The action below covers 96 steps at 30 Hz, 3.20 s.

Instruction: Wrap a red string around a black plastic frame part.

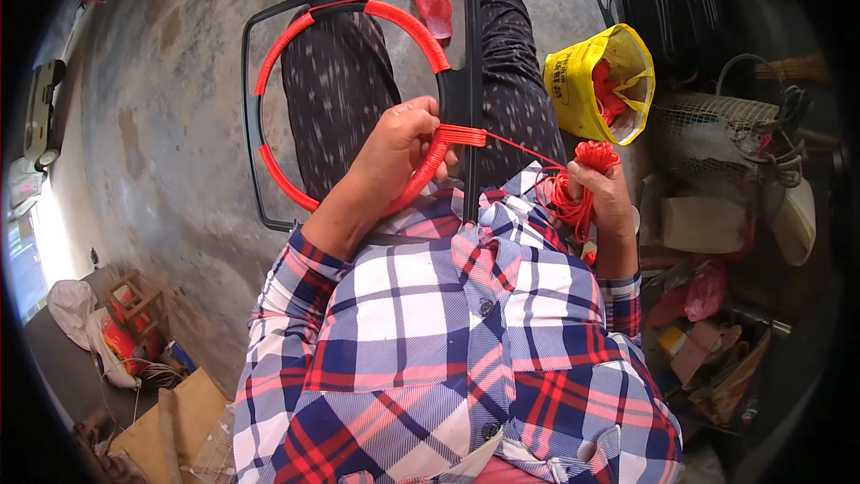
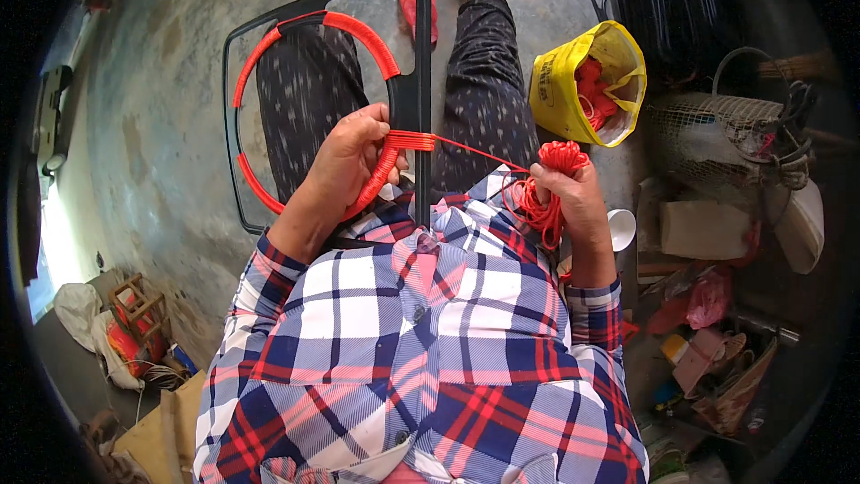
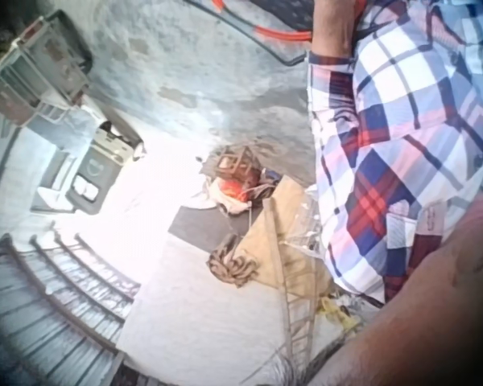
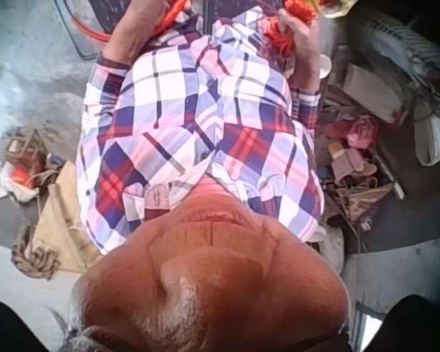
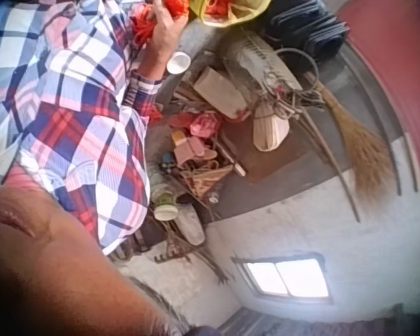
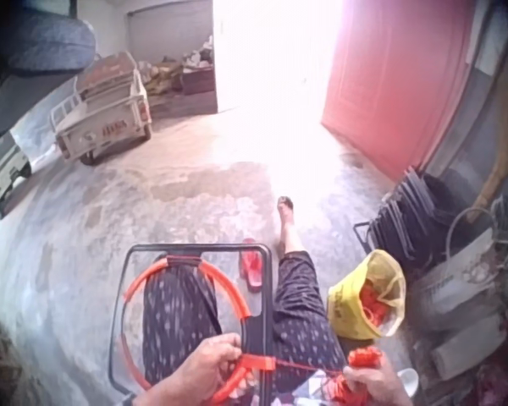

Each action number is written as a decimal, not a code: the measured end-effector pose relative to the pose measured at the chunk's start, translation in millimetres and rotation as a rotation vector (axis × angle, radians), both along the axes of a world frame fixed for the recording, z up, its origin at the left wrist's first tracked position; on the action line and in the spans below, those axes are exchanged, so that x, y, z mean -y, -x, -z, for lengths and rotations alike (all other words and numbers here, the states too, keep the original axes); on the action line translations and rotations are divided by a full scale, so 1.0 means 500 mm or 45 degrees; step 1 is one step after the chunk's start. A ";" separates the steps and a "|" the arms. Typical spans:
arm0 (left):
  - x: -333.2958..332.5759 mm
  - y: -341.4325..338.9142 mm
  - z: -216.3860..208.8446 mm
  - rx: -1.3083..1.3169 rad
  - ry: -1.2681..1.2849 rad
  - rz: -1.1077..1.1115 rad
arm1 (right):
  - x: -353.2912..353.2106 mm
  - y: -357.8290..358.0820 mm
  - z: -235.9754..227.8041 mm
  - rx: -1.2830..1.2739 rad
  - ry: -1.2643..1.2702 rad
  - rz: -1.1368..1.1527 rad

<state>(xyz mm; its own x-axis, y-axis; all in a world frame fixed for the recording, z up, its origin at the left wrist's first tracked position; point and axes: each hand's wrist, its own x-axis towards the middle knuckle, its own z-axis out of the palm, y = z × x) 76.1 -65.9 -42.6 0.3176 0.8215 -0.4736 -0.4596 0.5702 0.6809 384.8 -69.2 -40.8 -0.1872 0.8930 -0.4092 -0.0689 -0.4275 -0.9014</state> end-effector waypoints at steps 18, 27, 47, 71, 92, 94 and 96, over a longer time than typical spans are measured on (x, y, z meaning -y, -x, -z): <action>0.003 -0.009 0.011 0.082 -0.004 0.023 | -0.143 0.009 -0.003 0.408 -0.617 -0.142; 0.013 -0.047 -0.004 -0.394 -0.598 -0.548 | -0.160 0.278 -0.085 1.028 -1.838 -0.930; 0.001 -0.033 -0.009 0.153 0.004 -0.244 | -0.106 0.162 0.016 0.544 -1.030 -0.307; 0.011 -0.019 0.017 0.024 -0.053 -0.262 | -0.161 0.027 -0.126 -1.774 -0.392 -0.592; 0.031 -0.016 -0.002 -0.120 -0.116 -0.087 | -0.067 0.162 -0.059 -0.367 -0.005 -0.130; 0.031 -0.016 0.000 -0.113 -0.087 -0.093 | -0.064 0.152 -0.084 -0.516 0.103 -0.115; 0.017 -0.015 0.012 -0.120 -0.080 -0.098 | -0.072 0.135 -0.097 -0.663 0.209 -0.107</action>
<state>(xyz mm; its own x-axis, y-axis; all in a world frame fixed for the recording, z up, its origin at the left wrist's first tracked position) 83.6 -74.3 -48.4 0.2090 0.8708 -0.4451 -0.4330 0.4905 0.7563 317.4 -33.5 7.8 -0.4702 0.7985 -0.3758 -0.4474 -0.5827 -0.6784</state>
